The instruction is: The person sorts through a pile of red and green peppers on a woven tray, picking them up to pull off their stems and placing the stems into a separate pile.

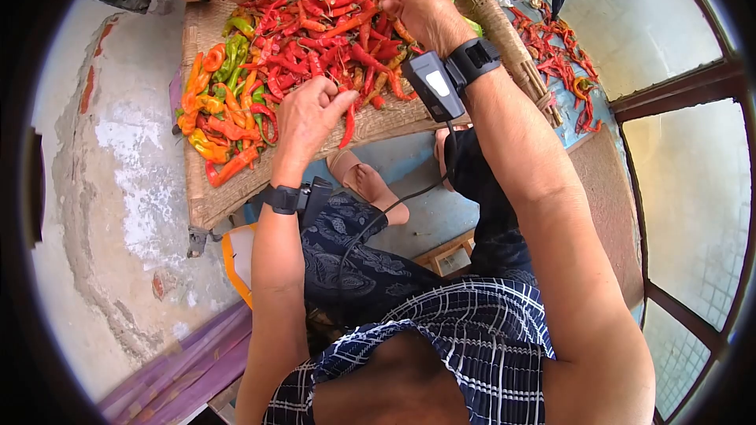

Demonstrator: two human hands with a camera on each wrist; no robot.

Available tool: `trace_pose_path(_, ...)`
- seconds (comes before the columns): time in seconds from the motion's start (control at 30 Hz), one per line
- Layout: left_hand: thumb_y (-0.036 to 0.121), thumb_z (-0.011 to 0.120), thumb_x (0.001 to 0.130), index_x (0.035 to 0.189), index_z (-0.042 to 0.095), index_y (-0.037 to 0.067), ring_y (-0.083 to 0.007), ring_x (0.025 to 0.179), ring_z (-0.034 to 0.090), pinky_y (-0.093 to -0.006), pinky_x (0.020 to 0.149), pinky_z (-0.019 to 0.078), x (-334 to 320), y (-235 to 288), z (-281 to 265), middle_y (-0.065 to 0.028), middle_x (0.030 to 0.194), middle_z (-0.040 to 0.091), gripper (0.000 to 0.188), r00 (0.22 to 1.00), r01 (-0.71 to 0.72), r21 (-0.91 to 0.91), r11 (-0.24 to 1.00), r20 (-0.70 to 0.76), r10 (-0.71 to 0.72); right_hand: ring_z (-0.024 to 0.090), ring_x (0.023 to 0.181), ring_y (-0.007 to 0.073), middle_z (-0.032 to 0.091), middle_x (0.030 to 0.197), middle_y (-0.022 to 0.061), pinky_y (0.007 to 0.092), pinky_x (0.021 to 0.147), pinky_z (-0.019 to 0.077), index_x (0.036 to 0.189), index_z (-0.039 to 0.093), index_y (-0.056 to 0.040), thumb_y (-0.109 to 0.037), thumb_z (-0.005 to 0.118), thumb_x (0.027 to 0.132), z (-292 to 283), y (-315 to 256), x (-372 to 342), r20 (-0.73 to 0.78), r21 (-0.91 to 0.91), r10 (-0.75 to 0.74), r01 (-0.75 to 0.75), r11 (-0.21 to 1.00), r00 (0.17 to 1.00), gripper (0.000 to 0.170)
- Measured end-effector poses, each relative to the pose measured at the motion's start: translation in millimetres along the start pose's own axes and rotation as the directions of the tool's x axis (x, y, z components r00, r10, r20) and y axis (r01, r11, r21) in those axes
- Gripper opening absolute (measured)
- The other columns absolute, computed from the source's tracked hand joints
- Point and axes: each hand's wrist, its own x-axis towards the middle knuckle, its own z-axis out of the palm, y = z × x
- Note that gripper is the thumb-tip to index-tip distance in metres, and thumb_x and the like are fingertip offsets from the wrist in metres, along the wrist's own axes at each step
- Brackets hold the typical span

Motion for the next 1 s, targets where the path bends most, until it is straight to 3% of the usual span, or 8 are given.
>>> trace_pose_path(0.07,0.027,0.07,0.076,0.082,0.058,0.002,-0.0236,0.068,0.059,-0.0358,0.061,0.0461,-2.7,-4.0,15.3,-0.0089,0.074,0.059,0.028,0.949,-0.247,0.388,0.888,-0.09,0.303,0.059,0.066,0.0095,0.064,0.08,0.0082,0.0227,0.055,0.0477,0.104,0.057,0.0032,-0.024,0.061,0.089,7.0,4.3,-6.4,-0.009,0.025,0.009,-0.009,1.0,1.0,0.031)
trace_pose_path(0.13,0.024,0.07,0.075,0.082,0.057,0.002,-0.0262,0.072,0.058,-0.0375,0.065,0.0464,-2.2,-5.5,18.1,-0.0093,0.076,0.058,0.026,0.953,-0.239,0.38,0.894,-0.085,0.291,0.059,0.067,0.0092,0.065,0.082,0.0084,0.0225,0.056,0.0483,0.107,0.058,0.0044,-0.025,0.06,0.09,14.1,2.1,-15.0,0.228,-0.339,-0.079,0.155,0.928,0.971,0.034)
trace_pose_path(0.27,0.023,0.062,0.083,0.092,0.059,0.0,-0.0271,0.075,0.061,-0.0377,0.067,0.0478,5.2,-5.2,4.3,-0.015,0.081,0.063,0.025,0.997,-0.06,-0.098,0.993,-0.06,0.054,0.062,0.063,0.0134,0.066,0.078,0.0102,0.0285,0.057,0.0515,0.11,0.062,0.0008,-0.03,0.062,0.087,19.5,14.3,-22.3,0.547,-0.741,0.097,0.427,0.518,0.832,0.038)
trace_pose_path(0.4,0.023,0.052,0.091,0.1,0.061,0.0,-0.0167,0.072,0.063,-0.0312,0.066,0.0477,11.7,-10.6,3.3,-0.0117,0.079,0.067,0.026,0.994,-0.096,-0.409,0.908,-0.091,0.064,0.06,0.067,0.0128,0.064,0.076,0.0061,0.0266,0.059,0.0505,0.1,0.064,0.0004,-0.029,0.064,0.086,31.5,20.5,-34.0,0.646,-0.716,0.094,0.558,0.419,0.758,0.033)
trace_pose_path(0.67,0.029,0.057,0.091,0.098,0.062,0.0,-0.0086,0.068,0.057,-0.0243,0.063,0.045,15.0,-23.8,-12.0,-0.0027,0.072,0.062,0.03,0.996,-0.063,-0.534,0.843,-0.092,0.016,0.056,0.057,0.0046,0.062,0.068,-0.0009,0.0184,0.048,0.0453,0.083,0.063,-0.0062,-0.026,0.062,0.089,32.1,7.3,-25.1,0.384,-0.642,0.174,0.127,0.756,0.907,0.02)
trace_pose_path(0.8,0.026,0.059,0.09,0.096,0.062,0.0,-0.0058,0.064,0.051,-0.0226,0.061,0.0427,14.2,-33.9,-11.5,-0.0002,0.07,0.06,0.027,0.974,-0.1,-0.594,0.799,-0.224,-0.044,0.054,0.06,0.0047,0.062,0.077,0.0001,0.0188,0.052,0.0461,0.09,0.06,-0.0058,-0.022,0.06,0.09,11.4,-4.6,-5.9,0.248,-0.244,-0.017,0.079,0.966,0.969,0.016)
trace_pose_path(0.93,0.019,0.065,0.083,0.091,0.062,0.001,-0.0136,0.067,0.057,-0.0286,0.063,0.0454,6.2,-38.1,-10.3,-0.0048,0.075,0.061,0.02,0.999,0.015,-0.354,0.935,-0.028,-0.027,0.048,0.056,0.0082,0.055,0.07,0.0009,0.0198,0.05,0.0391,0.091,0.057,-0.0066,-0.022,0.052,0.094,-7.3,-4.9,12.9,-0.032,0.143,-0.023,0.027,0.989,0.999,0.017)
trace_pose_path(1.0,0.013,0.066,0.077,0.087,0.061,0.001,-0.026,0.073,0.058,-0.0363,0.067,0.0458,0.7,-35.5,-7.9,-0.0104,0.077,0.058,0.016,0.97,-0.239,0.184,0.953,-0.003,0.244,0.054,0.06,0.0053,0.062,0.078,0.0017,0.0192,0.053,0.0459,0.095,0.058,-0.0039,-0.021,0.059,0.091,-18.1,2.1,12.4,-0.043,0.043,-0.025,0.027,0.999,0.999,0.018)
